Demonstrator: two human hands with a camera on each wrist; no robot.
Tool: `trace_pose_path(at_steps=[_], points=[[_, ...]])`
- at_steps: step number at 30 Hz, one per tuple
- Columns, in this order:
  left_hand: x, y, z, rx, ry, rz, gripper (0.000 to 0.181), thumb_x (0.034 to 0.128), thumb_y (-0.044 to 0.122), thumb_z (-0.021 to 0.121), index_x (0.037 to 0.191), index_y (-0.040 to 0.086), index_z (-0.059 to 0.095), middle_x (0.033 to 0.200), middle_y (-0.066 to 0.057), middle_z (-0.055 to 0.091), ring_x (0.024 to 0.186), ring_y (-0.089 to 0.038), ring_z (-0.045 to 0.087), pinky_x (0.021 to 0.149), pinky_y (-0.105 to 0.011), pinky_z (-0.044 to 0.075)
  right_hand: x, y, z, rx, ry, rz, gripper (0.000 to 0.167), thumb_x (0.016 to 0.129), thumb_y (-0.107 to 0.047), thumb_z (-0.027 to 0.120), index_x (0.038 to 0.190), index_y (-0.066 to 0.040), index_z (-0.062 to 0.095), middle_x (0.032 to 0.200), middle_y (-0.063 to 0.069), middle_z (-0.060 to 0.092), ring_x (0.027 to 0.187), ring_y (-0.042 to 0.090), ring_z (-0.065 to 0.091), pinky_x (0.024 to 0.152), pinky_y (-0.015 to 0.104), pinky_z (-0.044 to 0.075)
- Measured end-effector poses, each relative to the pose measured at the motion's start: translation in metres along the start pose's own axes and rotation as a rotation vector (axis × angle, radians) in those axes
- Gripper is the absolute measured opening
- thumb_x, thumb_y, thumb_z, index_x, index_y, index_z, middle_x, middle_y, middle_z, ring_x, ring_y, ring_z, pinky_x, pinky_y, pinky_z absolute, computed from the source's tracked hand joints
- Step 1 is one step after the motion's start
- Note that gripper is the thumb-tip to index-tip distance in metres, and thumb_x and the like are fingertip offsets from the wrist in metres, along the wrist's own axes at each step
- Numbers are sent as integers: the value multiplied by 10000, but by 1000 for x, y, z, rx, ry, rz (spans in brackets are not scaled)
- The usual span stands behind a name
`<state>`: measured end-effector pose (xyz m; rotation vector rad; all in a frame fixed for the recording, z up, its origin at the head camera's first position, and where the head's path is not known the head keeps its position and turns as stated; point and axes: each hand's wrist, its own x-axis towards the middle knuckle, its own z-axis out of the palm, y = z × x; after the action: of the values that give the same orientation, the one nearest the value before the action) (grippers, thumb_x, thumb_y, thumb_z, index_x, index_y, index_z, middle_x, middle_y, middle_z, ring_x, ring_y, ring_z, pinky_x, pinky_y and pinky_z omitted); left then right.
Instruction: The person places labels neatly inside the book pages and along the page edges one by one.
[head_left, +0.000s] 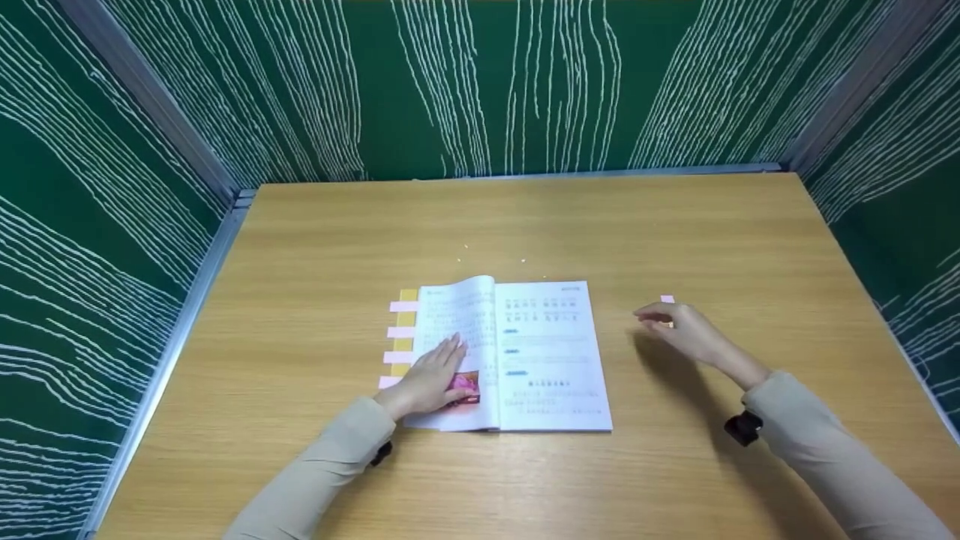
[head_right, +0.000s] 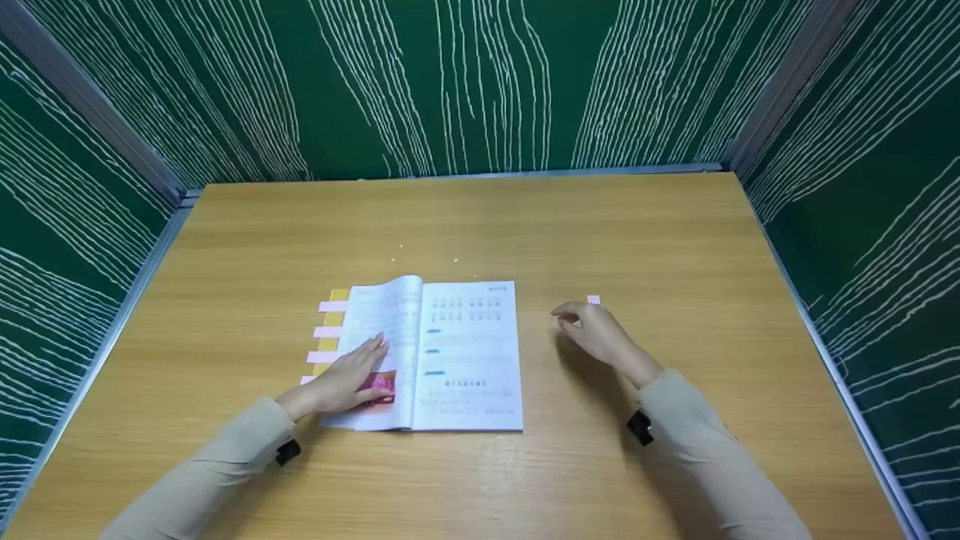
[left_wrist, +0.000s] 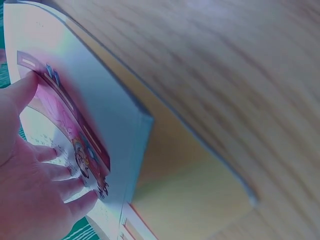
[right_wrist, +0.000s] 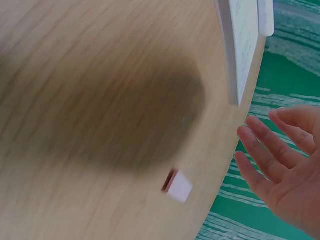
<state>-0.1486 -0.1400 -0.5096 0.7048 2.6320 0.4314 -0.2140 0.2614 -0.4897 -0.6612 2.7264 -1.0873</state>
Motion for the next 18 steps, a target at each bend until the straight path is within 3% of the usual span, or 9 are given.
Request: trace_pose_path(at_steps=[7, 14, 18], points=[[0, 1, 0, 13, 0, -1, 762, 881, 445, 454, 1404, -4, 130, 1467, -176, 47, 1336, -310, 58, 1070, -436, 119, -6, 17, -7, -67, 57, 6, 218, 840, 25, 540, 1033, 113, 588, 995, 267, 602, 927, 398, 560, 792, 506, 442], [0, 2, 0, 16, -2, 0, 764, 880, 448, 454, 1404, -6, 131, 1467, -179, 53, 1336, -312, 56, 1070, -436, 121, -12, 28, -13, -124, 58, 45, 232, 826, 24, 546, 1036, 113, 585, 1047, 305, 563, 953, 438, 530, 805, 558, 402], [0, 1, 0, 39, 3, 8, 748, 885, 425, 459, 1397, -20, 144, 1462, -193, 62, 1331, -327, 78, 1063, -445, 146, -14, 32, -15, -158, 37, 71, 240, 840, -17, 546, 1044, 106, 583, 1076, 312, 545, 619, 280, 522, 625, 408, 450]])
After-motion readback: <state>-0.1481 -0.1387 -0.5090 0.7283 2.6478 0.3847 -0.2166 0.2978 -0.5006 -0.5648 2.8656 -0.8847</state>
